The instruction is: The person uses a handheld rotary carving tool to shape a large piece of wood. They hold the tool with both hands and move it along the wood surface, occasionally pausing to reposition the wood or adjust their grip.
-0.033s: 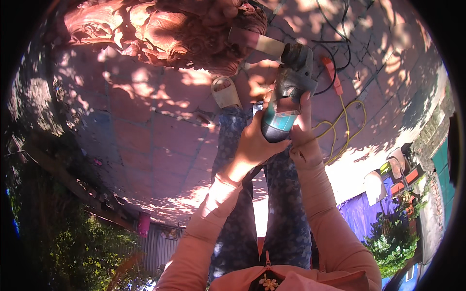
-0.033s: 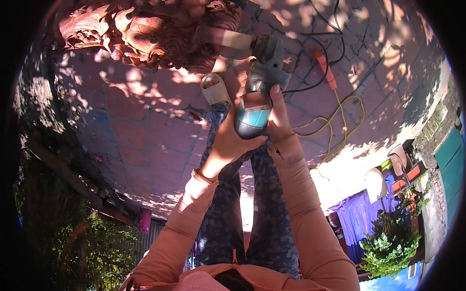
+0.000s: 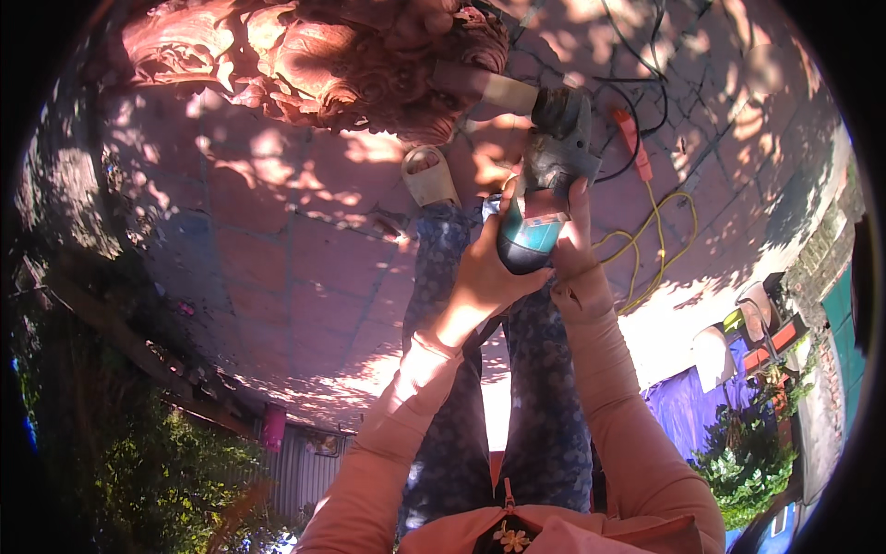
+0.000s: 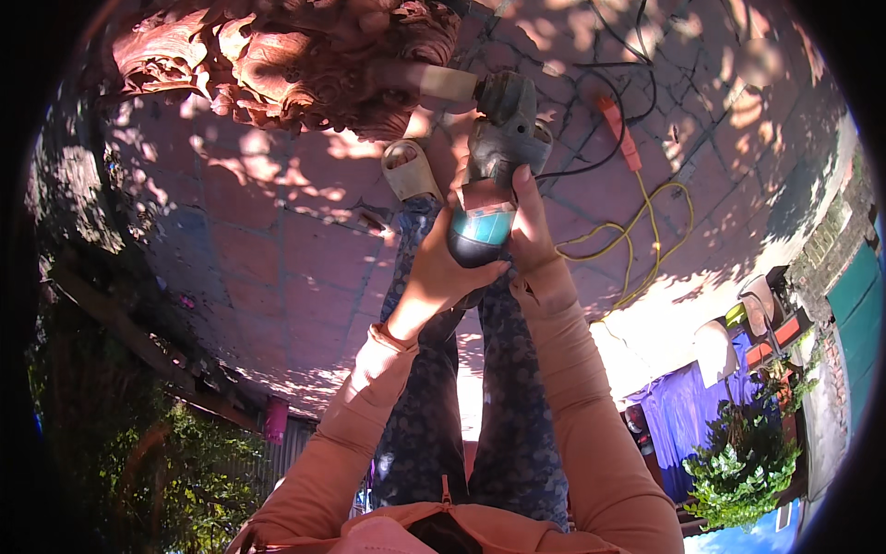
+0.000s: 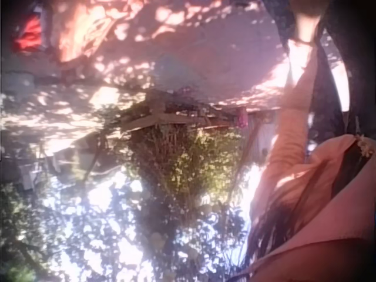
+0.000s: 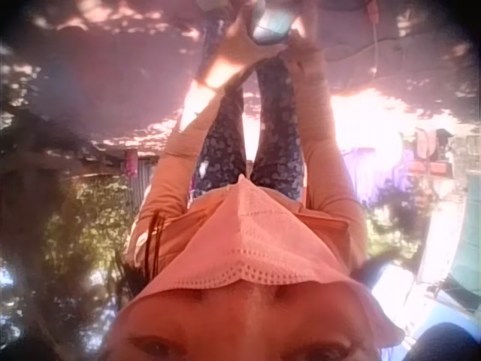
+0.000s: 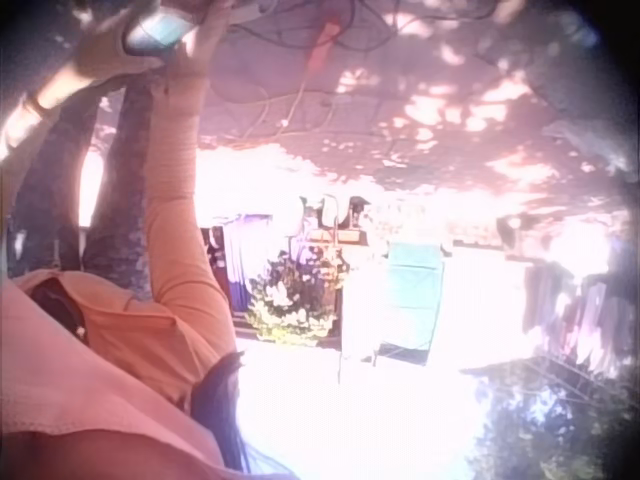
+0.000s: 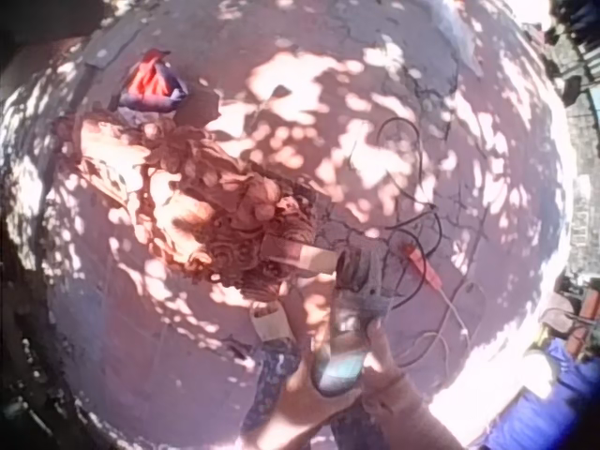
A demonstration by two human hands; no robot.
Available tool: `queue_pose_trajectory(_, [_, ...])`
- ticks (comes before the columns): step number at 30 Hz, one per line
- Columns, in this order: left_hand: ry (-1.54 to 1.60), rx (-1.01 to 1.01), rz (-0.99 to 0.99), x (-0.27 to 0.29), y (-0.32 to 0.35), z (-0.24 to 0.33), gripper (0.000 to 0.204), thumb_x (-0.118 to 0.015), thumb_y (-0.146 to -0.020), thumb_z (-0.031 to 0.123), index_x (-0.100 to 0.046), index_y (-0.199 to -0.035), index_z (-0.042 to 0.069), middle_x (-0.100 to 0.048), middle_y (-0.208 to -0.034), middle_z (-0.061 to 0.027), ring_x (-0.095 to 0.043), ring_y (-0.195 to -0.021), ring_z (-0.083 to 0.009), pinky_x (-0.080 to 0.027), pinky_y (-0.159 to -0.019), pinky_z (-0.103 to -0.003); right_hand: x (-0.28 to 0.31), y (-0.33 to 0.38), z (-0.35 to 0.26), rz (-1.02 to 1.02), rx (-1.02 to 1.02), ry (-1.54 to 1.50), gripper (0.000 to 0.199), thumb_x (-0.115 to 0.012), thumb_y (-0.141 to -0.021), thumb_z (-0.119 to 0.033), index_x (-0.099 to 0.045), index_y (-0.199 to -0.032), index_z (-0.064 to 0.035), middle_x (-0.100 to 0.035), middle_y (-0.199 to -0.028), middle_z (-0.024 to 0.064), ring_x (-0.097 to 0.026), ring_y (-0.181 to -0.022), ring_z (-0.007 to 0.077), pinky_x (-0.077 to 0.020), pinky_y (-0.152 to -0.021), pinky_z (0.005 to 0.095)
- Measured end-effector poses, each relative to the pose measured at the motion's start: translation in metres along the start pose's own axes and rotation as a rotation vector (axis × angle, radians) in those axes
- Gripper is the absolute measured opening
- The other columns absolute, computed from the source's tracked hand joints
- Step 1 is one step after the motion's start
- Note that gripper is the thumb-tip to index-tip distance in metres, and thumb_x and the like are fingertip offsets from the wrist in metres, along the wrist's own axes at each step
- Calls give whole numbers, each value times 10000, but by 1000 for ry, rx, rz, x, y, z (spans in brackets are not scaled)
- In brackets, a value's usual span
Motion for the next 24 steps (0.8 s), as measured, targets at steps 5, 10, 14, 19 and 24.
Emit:
queue_pose_trajectory(5, [-127, 99, 40, -17, -6, -11, 672, -829, -606, 247, -493, -1131, -5, -653, -939, -169, -661, -881, -254, -510, -767, -341, 25, -9, 11, -137, -45, -117, 770, -376, -899, -671, -490, -1237, 12, -619, -1024, 123, -617, -899, 218, -503, -811, 326])
queue_pose_trajectory(10, [-103, -112, 159, -14, -25, 17, 622, -824, -624, 231, -496, -1100, 0, -662, -891, -169, -676, -826, -268, -519, -721, -343, 17, -36, -6, -183, -4, -239, 812, -394, -858, -722, -487, -1235, -8, -611, -993, 139, -618, -867, 228, -523, -774, 334])
queue_pose_trajectory(14, [-36, -137, 59, -13, -34, 31, 583, -820, -640, 194, -502, -1089, 2, -667, -897, -153, -675, -828, -241, -520, -733, -338, 14, -41, -20, -143, 35, -195, 812, -418, -845, -726, -477, -1255, -27, -602, -996, 142, -614, -869, 219, -524, -768, 324])
queue_pose_trajectory(19, [-65, -69, 104, -11, -15, 5, 626, -828, -621, 211, -506, -1112, -8, -650, -938, -147, -657, -846, -226, -511, -749, -333, 12, -17, -1, -8, -51, -92, 796, -464, -853, -690, -477, -1257, -5, -623, -999, 136, -626, -885, 225, -511, -796, 328])
queue_pose_trajectory(24, [-100, 23, 50, -13, -11, -13, 683, -830, -613, 214, -490, -1160, -12, -648, -952, -153, -651, -862, -235, -510, -764, -334, 25, -12, 15, -126, -65, -124, 768, -475, -863, -664, -497, -1246, 1, -641, -996, 123, -637, -909, 218, -513, -810, 333])
Point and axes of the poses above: each hand's wrist, its own y-axis away from the middle knuckle, its own x-axis out of the back of the hand, z = x × y, the point moved 7 cm from there along -y, towards the middle knuckle
